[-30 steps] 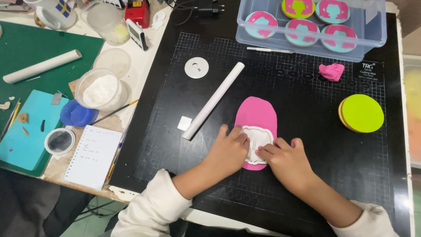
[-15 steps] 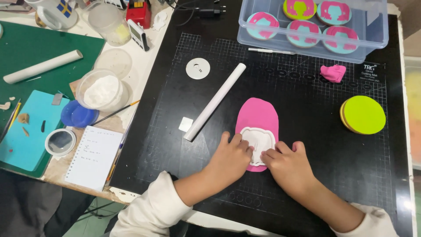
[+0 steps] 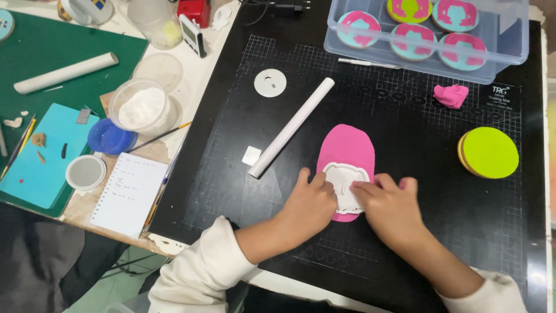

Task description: Rolling out pink fondant on a mat and using a plastic cutter to create a specific shape.

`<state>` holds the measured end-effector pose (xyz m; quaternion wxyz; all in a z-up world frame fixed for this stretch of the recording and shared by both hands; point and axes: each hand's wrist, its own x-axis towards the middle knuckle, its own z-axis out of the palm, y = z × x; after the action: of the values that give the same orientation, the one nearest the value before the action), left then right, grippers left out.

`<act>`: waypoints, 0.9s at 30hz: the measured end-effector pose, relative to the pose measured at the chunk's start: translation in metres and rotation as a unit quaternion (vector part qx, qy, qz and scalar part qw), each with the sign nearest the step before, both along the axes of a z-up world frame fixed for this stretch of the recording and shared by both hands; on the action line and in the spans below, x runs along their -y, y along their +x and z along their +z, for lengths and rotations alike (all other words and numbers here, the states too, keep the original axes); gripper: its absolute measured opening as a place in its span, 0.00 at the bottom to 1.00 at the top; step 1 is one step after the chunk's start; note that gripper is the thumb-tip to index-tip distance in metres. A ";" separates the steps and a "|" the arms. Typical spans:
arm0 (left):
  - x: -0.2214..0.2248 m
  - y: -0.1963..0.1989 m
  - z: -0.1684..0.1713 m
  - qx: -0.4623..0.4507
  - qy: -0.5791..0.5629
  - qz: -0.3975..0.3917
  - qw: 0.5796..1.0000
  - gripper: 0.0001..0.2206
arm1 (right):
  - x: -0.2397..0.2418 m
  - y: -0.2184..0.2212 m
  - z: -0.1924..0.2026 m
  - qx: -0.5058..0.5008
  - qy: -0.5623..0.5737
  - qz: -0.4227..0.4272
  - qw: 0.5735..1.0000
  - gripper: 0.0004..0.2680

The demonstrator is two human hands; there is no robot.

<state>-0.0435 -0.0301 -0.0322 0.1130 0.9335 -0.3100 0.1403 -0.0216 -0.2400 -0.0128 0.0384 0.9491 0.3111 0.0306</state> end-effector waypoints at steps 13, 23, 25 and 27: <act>0.009 0.016 -0.017 0.055 -0.017 0.012 0.998 0.07 | -0.003 0.008 -0.013 0.013 0.000 0.026 1.000 0.11; 0.006 0.024 -0.022 0.063 -0.032 0.005 0.997 0.07 | -0.007 0.013 -0.029 0.060 -0.005 0.024 0.998 0.10; 0.005 0.027 -0.029 0.073 -0.028 0.008 0.997 0.07 | -0.009 0.011 -0.027 0.063 0.000 0.022 0.998 0.10; 0.003 0.027 -0.031 0.083 -0.026 0.012 0.996 0.08 | -0.011 0.009 -0.021 0.065 0.004 0.021 0.998 0.10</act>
<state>-0.0170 -0.0328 -0.0635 0.1090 0.9193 -0.3030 0.2264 -0.0126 -0.2294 -0.0341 0.0545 0.9384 0.3279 0.0942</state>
